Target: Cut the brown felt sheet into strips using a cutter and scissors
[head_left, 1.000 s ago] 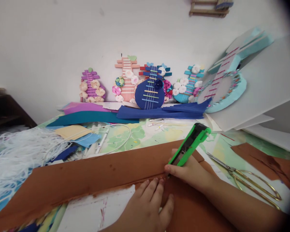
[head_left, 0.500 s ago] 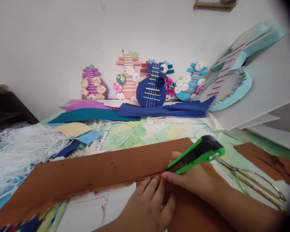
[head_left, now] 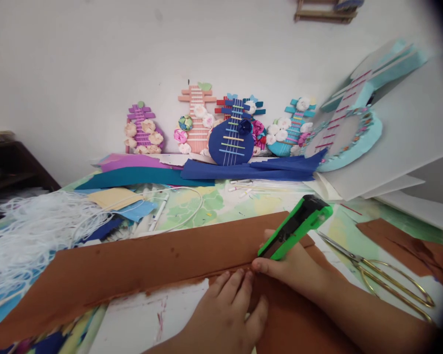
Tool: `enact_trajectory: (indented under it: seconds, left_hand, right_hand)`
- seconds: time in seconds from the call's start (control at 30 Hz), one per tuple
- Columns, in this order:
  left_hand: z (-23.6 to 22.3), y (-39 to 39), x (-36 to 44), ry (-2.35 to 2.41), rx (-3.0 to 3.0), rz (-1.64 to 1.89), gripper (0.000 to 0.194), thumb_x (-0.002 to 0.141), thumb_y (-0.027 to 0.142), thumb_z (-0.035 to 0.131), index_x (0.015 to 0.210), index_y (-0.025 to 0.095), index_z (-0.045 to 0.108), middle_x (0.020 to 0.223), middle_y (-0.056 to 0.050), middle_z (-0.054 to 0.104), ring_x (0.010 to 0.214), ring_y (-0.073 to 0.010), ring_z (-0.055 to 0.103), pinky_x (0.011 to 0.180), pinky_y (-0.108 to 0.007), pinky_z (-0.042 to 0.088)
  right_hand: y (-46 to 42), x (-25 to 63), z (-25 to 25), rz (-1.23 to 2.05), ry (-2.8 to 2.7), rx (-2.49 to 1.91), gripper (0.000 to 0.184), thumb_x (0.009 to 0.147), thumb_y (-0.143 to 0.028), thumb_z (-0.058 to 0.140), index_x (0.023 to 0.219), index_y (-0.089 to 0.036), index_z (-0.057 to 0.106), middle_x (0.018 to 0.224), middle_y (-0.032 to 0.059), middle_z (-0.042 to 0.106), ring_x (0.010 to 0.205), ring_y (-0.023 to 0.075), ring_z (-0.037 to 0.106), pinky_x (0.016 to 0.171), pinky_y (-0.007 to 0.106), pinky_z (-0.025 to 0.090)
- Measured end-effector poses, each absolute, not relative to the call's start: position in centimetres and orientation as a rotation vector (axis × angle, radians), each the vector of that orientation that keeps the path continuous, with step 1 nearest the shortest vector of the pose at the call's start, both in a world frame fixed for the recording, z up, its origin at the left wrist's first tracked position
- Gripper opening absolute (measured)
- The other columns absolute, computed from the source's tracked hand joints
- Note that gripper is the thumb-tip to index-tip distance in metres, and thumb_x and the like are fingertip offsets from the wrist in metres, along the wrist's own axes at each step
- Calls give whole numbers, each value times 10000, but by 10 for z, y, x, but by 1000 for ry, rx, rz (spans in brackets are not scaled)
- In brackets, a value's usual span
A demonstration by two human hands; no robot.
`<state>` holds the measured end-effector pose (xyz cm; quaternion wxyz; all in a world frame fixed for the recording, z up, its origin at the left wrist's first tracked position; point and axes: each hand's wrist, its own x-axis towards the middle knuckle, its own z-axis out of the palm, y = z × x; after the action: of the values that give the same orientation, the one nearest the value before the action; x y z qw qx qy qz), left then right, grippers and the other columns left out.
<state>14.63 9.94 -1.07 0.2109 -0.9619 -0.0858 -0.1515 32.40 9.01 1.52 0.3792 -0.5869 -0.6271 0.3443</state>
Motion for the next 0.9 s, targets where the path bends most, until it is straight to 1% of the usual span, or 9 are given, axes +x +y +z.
enact_trajectory:
  seconds: [0.13,0.3,0.37,0.5,0.67,0.77,0.9]
  left_hand:
    - [-10,98,146,-260,-2680,-441,248,872,232,308,1027,164,490,1024,-169,571,909,-269,556,719,-363,436]
    - [-9,99,146,-254,-2684,-451,260,871,217,290,1023,165,495,1002,-164,582,908,-274,556,719,-366,434]
    - [-9,100,146,-248,-2681,-450,257,873,219,293,1031,171,490,1011,-163,577,910,-273,555,714,-362,433]
    - [-11,100,146,-231,-2682,-431,255,874,240,313,1052,169,482,1036,-167,563,919,-271,546,730,-364,417]
    - [-11,100,145,-242,-2682,-431,248,870,247,334,1057,170,478,1047,-167,557,926,-272,540,737,-370,412]
    - [-10,100,145,-243,-2685,-441,246,874,236,310,1032,169,485,1036,-174,561,922,-276,547,728,-371,426]
    - [-9,100,146,-252,-2696,-450,261,872,216,283,1029,174,487,1016,-167,574,913,-273,555,713,-366,443]
  right_hand:
    - [90,320,15,854,-1629,-1523,322,633,-369,601,557,-194,341,527,-50,393,496,90,381,438,213,314]
    - [89,317,17,783,-1674,-1548,309,654,-324,575,539,-190,320,501,-61,348,469,74,334,419,207,276]
    - [89,318,17,819,-1671,-1525,309,655,-326,580,550,-190,324,521,-57,357,487,78,349,430,204,292]
    - [90,322,15,847,-1611,-1516,346,626,-385,606,540,-191,333,521,-53,369,497,89,374,440,211,315]
    - [91,325,13,864,-1591,-1502,334,622,-414,606,543,-190,371,527,-44,400,514,104,409,461,220,345]
    - [90,324,14,850,-1615,-1529,336,616,-402,610,541,-192,359,515,-51,380,495,96,388,441,213,328]
    - [88,320,14,819,-1669,-1537,314,648,-357,578,542,-194,331,508,-54,369,475,85,367,420,204,298]
